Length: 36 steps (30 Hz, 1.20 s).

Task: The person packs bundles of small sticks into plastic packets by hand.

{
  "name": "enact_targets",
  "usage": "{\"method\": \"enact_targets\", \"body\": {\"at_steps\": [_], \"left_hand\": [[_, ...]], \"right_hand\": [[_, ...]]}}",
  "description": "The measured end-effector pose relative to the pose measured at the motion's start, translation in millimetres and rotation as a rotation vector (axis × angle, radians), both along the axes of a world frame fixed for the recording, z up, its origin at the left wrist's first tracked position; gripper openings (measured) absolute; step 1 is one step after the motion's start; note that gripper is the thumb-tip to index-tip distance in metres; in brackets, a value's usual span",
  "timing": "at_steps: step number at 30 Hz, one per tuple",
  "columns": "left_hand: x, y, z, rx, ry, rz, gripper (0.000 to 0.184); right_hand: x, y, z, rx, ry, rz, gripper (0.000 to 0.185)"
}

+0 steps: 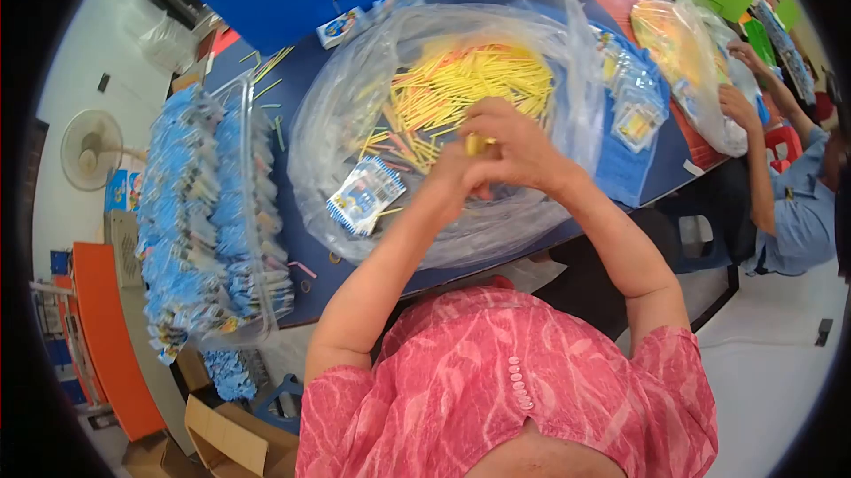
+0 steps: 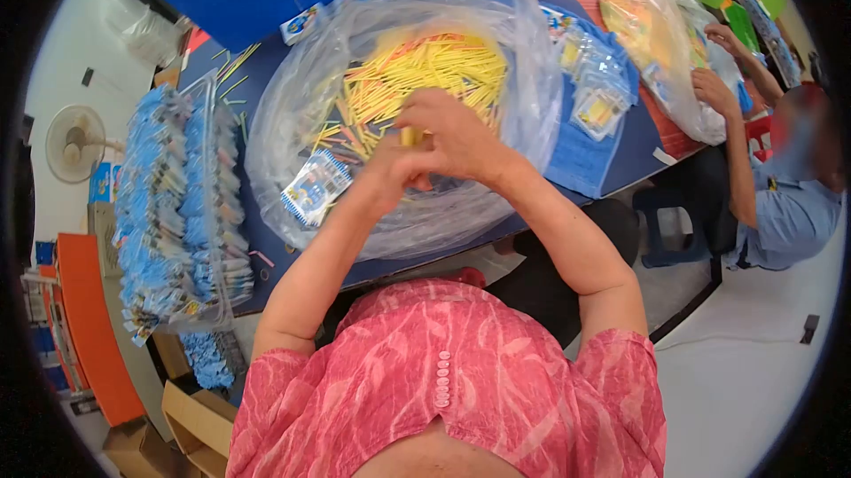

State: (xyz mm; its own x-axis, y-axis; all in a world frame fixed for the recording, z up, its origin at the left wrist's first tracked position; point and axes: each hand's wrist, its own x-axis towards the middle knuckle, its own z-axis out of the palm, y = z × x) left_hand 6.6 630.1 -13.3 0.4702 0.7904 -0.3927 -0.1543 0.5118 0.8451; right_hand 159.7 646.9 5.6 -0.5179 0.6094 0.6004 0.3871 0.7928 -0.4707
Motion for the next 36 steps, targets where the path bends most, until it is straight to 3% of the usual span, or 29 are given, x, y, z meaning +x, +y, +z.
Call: {"method": "enact_targets", "body": {"at_steps": [2, 5, 7, 10, 12, 14, 19, 27, 31, 33, 34, 35, 36], "left_hand": [[-1, -4, 10, 0.201, 0.353, -0.166, 0.037], [0, -10, 6, 0.310, 0.373, -0.160, 0.042], [-8, -14, 12, 0.369, 0.385, -0.173, 0.046], [-35, -32, 37, 0.789, 0.983, -0.026, 0.041], [-82, -22, 18, 1.365, 1.137, 0.115, 0.046], [-115, -23, 18, 1.148, 1.514, 0.103, 0.048], [-143, -27, 8, 1.006, 1.613, 0.158, 0.044], [-165, -17, -13, 0.809, 1.344, 0.278, 0.024], [-172, -19, -12, 1.079, 1.448, 0.276, 0.015], [-168, -17, -4, 1.410, 1.425, 0.399, 0.011], [-164, -16, 1, 1.576, 1.395, 0.464, 0.009], [-158, -18, 6, 1.578, 1.386, 0.459, 0.009], [-149, -23, 11, 1.300, 1.152, 0.491, 0.008]], "right_hand": [[-8, -11, 3, -0.091, -0.007, -0.077, 0.038], [-19, -21, 1, -0.267, -0.046, -0.263, 0.024], [-24, -20, -9, -0.369, 0.178, -0.251, 0.022], [-21, -15, -16, -0.393, 0.286, -0.269, 0.022], [-17, -10, -19, -0.323, 0.270, -0.322, 0.019], [-15, -7, -24, -0.292, 0.237, -0.319, 0.020], [-19, -8, -27, -0.170, 0.130, -0.286, 0.023], [-14, -6, -39, 0.042, -0.052, -0.254, 0.022], [-15, -4, -41, 0.091, -0.106, -0.247, 0.022], [-14, -4, -36, 0.098, -0.106, -0.249, 0.022], [-14, -5, -32, -0.019, -0.044, -0.256, 0.022], [-14, -7, -28, -0.138, 0.016, -0.263, 0.022], [-13, -9, -24, -0.257, 0.075, -0.271, 0.022]]}}
